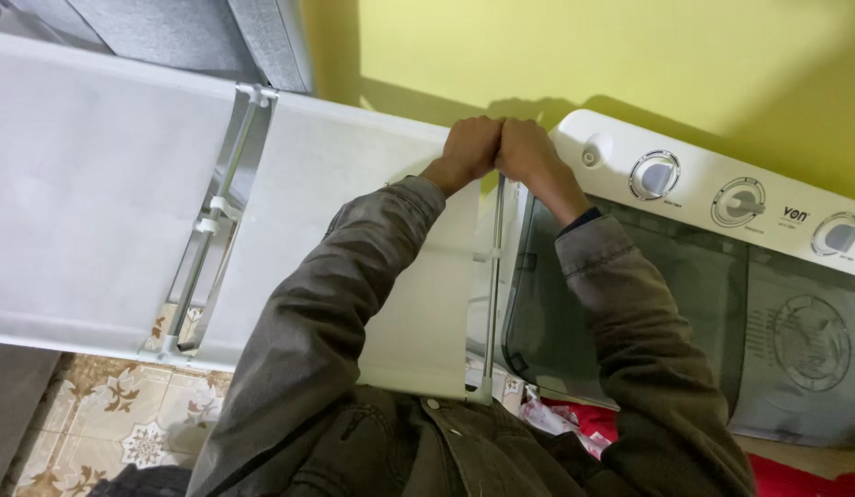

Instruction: The person disassembles a fabric rack by hand, detaching the shelves and metal poles from the frame, sliding the poles out of the fabric sleeves, and separating the plastic connectors from the metal poles.

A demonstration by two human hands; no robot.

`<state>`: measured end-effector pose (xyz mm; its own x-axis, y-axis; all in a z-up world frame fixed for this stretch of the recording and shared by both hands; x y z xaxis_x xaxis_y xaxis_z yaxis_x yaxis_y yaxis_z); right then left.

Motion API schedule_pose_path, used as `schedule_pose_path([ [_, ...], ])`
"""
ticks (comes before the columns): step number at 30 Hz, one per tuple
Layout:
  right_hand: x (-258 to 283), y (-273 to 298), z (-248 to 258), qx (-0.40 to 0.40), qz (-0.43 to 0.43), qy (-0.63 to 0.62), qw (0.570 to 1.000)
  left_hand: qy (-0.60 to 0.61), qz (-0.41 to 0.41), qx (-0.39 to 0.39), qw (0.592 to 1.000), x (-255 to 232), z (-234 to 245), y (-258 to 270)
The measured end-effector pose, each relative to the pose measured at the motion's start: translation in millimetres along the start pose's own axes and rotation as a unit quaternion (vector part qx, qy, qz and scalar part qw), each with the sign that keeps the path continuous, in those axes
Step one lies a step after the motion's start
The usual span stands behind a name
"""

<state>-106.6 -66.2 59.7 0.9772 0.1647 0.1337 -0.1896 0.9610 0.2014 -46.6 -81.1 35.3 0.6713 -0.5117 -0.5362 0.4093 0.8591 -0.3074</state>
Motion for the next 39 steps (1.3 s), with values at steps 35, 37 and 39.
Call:
schedule_pose_path([
  [35, 28.2, 32.7, 24.2, -0.099, 0.027, -0.010, 0.995, 0.000, 0.018, 0.016, 1.000, -2.1, 26.5, 4.3],
  [37, 28.1, 33.2, 23.4, -0.090, 0.014, -0.022, 0.996, -0.014, 0.028, 0.034, 0.999, 0.7, 22.8, 0.6],
  [39, 28.2, 32.7, 23.7, -0.089, 0.013, -0.027, 0.996, -0.018, 0.031, 0.038, 0.999, 1.0, 20.9, -0.5],
])
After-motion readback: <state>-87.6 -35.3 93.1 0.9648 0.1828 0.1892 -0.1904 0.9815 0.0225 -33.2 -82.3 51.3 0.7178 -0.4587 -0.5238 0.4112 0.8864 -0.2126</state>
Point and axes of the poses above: each hand's wrist, its own y-axis away from the middle knuckle, its own z-axis out of the back of the hand, x = y × z, the point moved 10 cm from there along -y, towards the middle knuckle, and after that the axes turned 5 degrees about z, right-handed, at the moved point
